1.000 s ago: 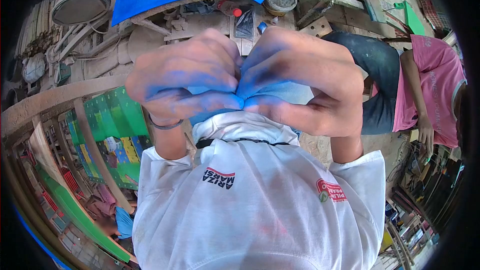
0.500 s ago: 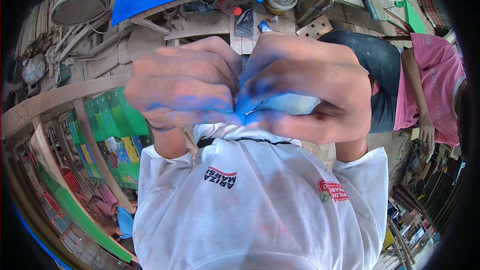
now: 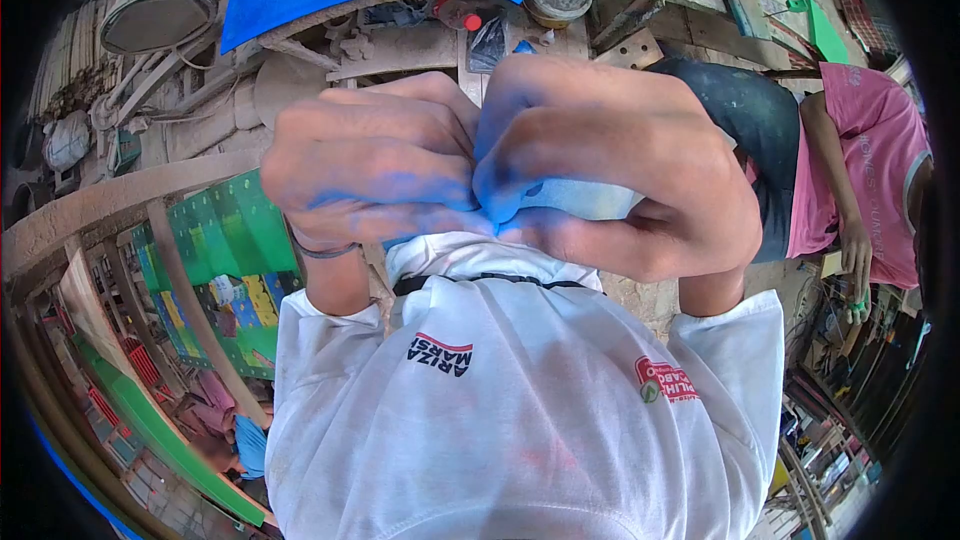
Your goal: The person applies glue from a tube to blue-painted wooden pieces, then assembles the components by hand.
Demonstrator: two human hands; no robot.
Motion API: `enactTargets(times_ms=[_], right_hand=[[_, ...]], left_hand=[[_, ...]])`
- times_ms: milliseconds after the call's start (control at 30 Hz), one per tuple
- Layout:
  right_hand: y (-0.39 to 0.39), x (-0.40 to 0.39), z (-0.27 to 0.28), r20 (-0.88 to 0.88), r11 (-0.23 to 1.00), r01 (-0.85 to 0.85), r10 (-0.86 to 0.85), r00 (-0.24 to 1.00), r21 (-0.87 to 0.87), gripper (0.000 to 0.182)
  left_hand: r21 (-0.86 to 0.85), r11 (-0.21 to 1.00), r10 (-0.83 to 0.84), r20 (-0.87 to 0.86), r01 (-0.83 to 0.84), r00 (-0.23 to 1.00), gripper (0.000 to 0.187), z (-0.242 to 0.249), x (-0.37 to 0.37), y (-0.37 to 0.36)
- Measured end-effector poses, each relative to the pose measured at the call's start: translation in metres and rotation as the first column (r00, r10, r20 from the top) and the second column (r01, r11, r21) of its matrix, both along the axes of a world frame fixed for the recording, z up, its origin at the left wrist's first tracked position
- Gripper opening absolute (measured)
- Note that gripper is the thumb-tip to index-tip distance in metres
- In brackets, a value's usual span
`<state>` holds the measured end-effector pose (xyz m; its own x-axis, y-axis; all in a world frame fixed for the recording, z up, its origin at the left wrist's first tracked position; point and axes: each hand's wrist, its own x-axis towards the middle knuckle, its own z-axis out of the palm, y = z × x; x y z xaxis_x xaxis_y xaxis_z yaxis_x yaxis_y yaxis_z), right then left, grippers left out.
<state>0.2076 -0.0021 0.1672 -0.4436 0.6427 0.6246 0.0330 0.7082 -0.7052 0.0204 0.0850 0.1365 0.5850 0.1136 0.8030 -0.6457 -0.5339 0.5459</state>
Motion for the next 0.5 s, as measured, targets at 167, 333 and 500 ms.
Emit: enactTargets(times_ms=[167, 333, 500], right_hand=[[0.001, 0.002, 0.003, 0.068, 0.999, -0.028, 0.031, 0.997, -0.042, 0.025], [0.002, 0.003, 0.005, 0.067, 0.996, -0.007, 0.013, 0.998, -0.09, 0.024], [0.001, 0.004, 0.009, 0.145, 0.985, 0.042, -0.018, 0.989, -0.169, 0.023]], left_hand=[[-0.02, 0.993, 0.116, -0.02, -0.117, 0.993, 0.021, -0.001, -0.001, -0.007], [-0.117, 0.991, 0.056, -0.086, -0.066, 0.995, 0.02, 0.0, -0.004, -0.008], [-0.139, 0.986, 0.073, -0.154, -0.095, 0.985, 0.021, 0.007, -0.003, -0.006]])
